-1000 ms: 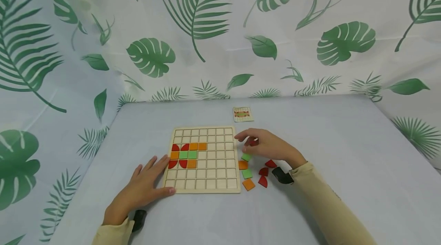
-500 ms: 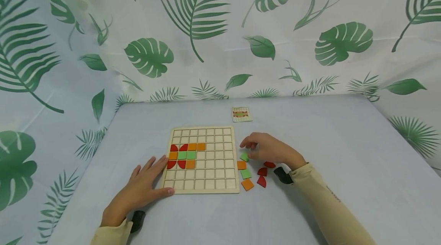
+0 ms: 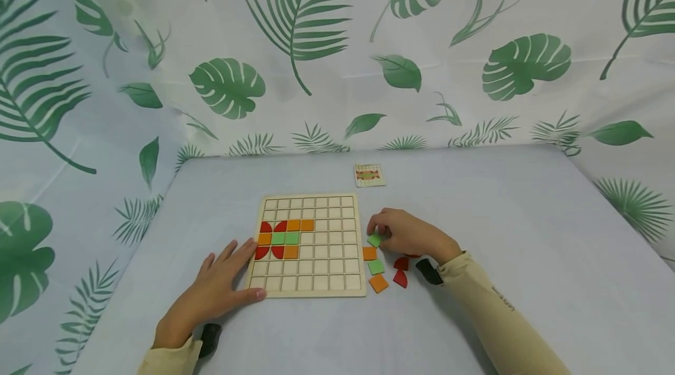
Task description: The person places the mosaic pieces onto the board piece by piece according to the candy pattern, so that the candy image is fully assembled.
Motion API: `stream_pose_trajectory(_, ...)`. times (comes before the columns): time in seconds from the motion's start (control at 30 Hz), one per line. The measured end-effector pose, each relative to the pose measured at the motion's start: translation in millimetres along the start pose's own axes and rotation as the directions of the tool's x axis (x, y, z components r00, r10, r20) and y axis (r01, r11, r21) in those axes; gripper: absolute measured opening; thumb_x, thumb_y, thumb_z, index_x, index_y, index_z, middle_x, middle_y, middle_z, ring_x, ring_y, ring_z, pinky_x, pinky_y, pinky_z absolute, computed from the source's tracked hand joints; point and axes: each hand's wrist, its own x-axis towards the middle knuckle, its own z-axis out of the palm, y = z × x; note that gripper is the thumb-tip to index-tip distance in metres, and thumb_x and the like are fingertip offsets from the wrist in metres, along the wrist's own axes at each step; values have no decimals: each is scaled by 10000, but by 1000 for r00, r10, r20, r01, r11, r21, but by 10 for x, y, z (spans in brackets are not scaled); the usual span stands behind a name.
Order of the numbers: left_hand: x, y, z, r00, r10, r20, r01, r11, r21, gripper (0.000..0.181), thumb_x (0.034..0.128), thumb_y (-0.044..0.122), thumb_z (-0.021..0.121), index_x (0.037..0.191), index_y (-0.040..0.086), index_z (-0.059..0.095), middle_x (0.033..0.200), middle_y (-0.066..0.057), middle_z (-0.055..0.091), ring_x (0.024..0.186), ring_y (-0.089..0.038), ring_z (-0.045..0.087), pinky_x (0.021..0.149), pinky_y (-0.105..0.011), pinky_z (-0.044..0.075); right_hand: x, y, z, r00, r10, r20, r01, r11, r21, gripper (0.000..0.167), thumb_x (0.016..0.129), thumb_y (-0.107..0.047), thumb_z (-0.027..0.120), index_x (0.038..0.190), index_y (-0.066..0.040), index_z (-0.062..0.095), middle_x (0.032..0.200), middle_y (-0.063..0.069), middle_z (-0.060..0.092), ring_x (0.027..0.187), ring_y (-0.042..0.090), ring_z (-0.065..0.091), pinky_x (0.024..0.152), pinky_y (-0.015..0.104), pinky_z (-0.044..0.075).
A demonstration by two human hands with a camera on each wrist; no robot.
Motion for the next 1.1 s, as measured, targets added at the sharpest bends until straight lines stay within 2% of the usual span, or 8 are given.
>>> stream_pose_trajectory(0.13,8,-6,4,1000,4,-3,-4,1000,1,1069,877,550,849,1681,64,340,1726,-167,321,1593,-494,157,1197,-780,58,8,-9,7,1000,31,-5,-31,999,-20,212,912,29,777,1076,-85,705,988,36,593,934,223,566,823,360,529)
stream_pose_trajectory(0.3,3,0,5,1000,7,-11,-7,1000,3,1070,873,548,852,1678,61,344,1722,-173,326,1592,-495,160,1196,-783,57,10,1,12,999,5,-33,-6,999,-31,227,890,31,793,1003,-89,638,927,13,586,891,201,541,793,350,494)
stream_pose_trajectory(0.53,-10,2,18,1000,1,-13,-1,1000,4,1069,868,548,855,1676,62,351,1718,-174,334,1593,-489,164,1200,-781,56,-9,23,11,999,0,-47,1,1000,17,230,898,23,794,981,-94,614,854,0,602,795,172,543,705,327,479)
stream_pose_trajectory(0.7,-3,-4,19,1000,1,-17,0,1000,12,1075,867,556,853,1679,66,346,1720,-173,330,1592,-491,166,1199,-782,61,-6,49,4,999,2,-53,0,999,43,173,927,20,765,967,-100,646,819,-11,598,753,156,544,690,325,478)
stream_pose_trajectory(0.83,-15,11,15,1000,-17,-13,17,1000,-1,1071,864,543,860,1678,70,350,1718,-174,336,1595,-487,161,1205,-776,53,-7,50,-19,999,-19,-50,21,999,42,125,949,4,740,1015,-100,717,879,-21,655,805,156,584,740,341,521)
stream_pose_trajectory(0.97,-14,25,23,1000,-29,-5,29,1000,-10,1072,859,544,862,1680,79,352,1718,-170,338,1599,-480,152,1210,-769,42,-29,60,-52,998,-31,-61,34,998,50,168,965,8,705,1083,-97,761,926,-11,695,845,168,607,782,359,548)
stream_pose_trajectory(1.1,-7,19,30,999,-32,-10,32,999,-10,1065,859,537,863,1679,83,358,1717,-163,342,1602,-472,148,1215,-763,34,-26,72,-76,996,-35,-78,42,995,86,194,964,27,677,1089,-95,762,903,-5,698,815,176,604,748,352,548)
